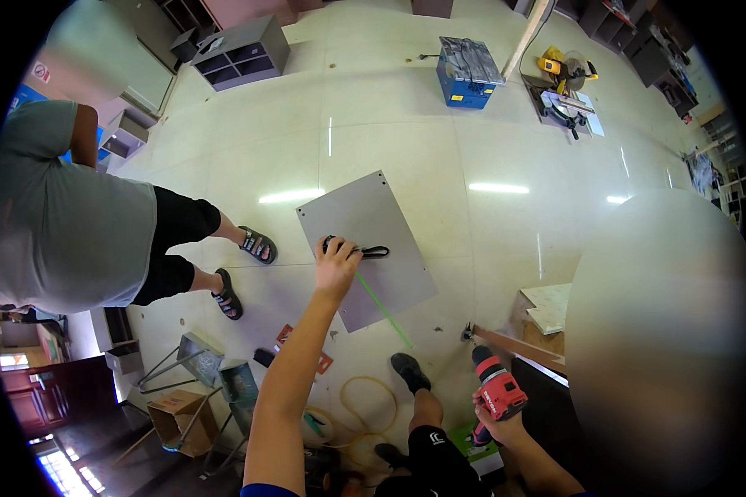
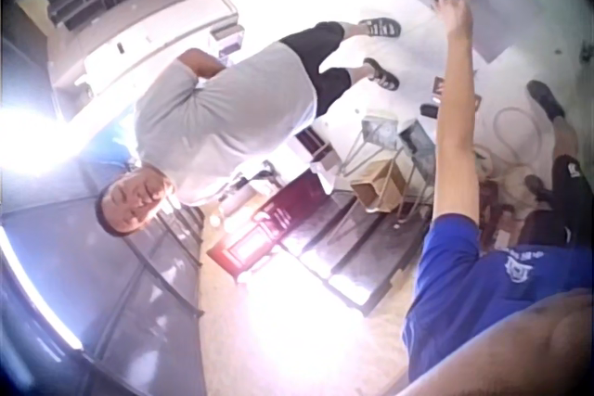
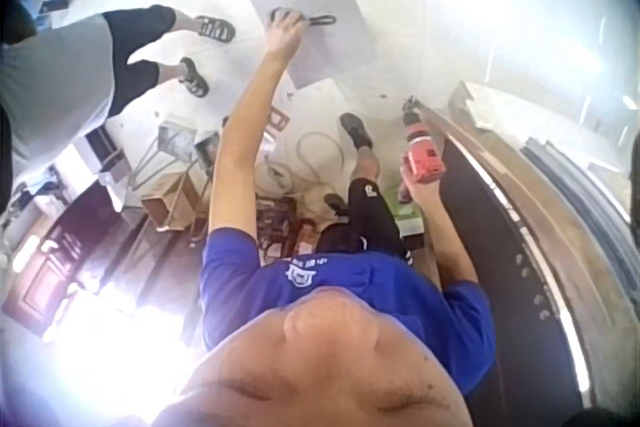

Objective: The person uses a cordless drill to attach metal brackets to a wooden cabinet door. They measure the placement of the brackets with a tape measure and mark the spots with a pen before drilling. Finally, they lift a separate cabinet box and fit it onto the door assembly.

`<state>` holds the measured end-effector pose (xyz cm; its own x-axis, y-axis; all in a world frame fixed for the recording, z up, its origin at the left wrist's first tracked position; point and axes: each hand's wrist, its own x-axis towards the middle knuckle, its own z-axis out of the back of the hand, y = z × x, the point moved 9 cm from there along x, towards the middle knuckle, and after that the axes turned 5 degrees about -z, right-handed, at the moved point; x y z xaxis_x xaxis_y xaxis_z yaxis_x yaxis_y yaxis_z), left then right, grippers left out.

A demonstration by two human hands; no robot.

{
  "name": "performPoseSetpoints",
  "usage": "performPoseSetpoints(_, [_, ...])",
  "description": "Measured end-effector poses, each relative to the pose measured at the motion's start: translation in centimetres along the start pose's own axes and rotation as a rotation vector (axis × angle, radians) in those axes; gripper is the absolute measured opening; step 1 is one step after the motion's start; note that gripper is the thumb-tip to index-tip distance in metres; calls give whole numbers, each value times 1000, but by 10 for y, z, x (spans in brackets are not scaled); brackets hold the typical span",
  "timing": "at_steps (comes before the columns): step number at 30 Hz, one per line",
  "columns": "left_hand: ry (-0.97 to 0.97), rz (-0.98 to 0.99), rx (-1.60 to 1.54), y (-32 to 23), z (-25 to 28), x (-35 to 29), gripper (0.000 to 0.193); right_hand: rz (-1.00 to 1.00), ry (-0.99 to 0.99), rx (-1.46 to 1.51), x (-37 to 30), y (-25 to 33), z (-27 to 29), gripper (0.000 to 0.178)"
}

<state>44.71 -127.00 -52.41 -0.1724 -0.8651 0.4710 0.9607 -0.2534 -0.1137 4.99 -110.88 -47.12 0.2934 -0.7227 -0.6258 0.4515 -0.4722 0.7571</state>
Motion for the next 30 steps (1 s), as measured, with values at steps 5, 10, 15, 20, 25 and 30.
performPoseSetpoints(5, [-1,0,9,5,4,4,8,15,3,11,2,-6,1,28])
performPoseSetpoints(10, [-105,58,-65,12,32,10,5,14,-20,113,6,-9,3,29])
performPoseSetpoints(15, [-359,397,-348,18,129,-14,7,128,-15,108,-2,9,6,36])
performPoseSetpoints(20, [-435,1178,-1383,-32,212,-145,10,536,305,-208,-18,117,-42,38])
performPoseSetpoints(25, [-424,1379,-1266,-154,340,-247,18,831,733,-156,-75,157,-155,43])
performPoseSetpoints(30, [-1076,1519,-1160,-277,456,-354,21,369,1476,-271,-192,117,-290,45])
